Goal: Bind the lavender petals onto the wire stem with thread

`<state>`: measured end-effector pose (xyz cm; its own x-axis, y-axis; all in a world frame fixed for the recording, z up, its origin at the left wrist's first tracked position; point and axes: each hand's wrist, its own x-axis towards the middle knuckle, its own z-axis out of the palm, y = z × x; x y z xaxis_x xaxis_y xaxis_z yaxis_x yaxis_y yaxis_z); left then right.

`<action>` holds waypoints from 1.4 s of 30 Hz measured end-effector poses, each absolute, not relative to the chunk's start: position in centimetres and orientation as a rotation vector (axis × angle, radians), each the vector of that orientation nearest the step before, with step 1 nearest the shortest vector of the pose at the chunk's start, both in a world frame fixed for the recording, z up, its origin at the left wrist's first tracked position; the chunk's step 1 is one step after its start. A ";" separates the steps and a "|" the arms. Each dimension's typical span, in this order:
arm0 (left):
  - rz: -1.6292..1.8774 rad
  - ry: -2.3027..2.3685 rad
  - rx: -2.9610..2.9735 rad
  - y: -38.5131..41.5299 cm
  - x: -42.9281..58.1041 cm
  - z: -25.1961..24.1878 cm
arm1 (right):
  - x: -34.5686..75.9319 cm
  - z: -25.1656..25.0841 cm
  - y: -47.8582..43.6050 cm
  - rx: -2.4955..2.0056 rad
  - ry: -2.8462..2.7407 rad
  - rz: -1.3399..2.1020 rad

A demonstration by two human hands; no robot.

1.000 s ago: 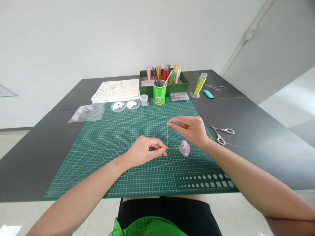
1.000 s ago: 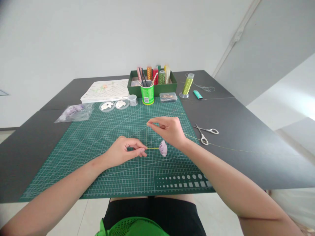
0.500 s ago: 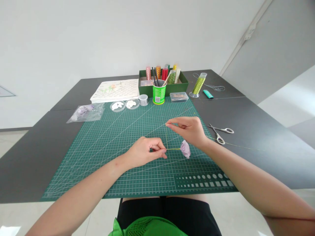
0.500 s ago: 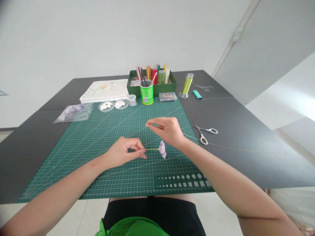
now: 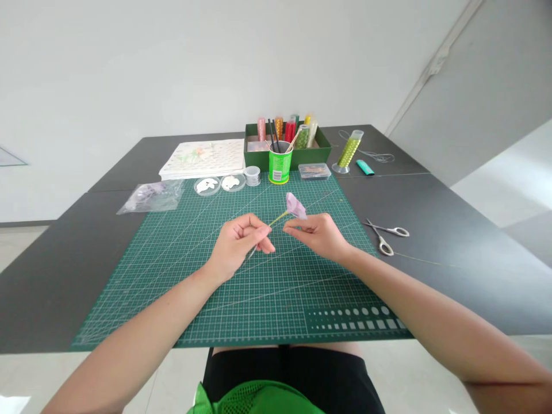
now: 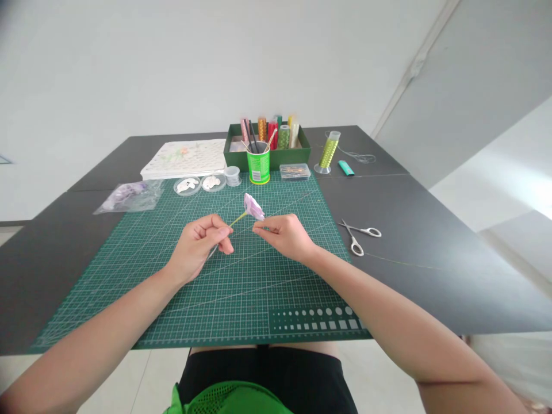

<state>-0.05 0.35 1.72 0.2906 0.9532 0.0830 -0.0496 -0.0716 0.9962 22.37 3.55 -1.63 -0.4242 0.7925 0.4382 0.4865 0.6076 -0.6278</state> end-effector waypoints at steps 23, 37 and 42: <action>1.102 1.321 1.509 2.2 -0.8 0.3 | 21.7 0.5 0.6 -0.493 -2.336 -0.361; 0.753 1.361 2.126 0.7 -0.1 -0.1 | 22.4 1.8 0.5 -0.449 -2.126 -0.581; 0.638 1.252 2.225 0.0 0.3 0.1 | 22.9 2.0 0.9 -0.528 -2.077 -0.526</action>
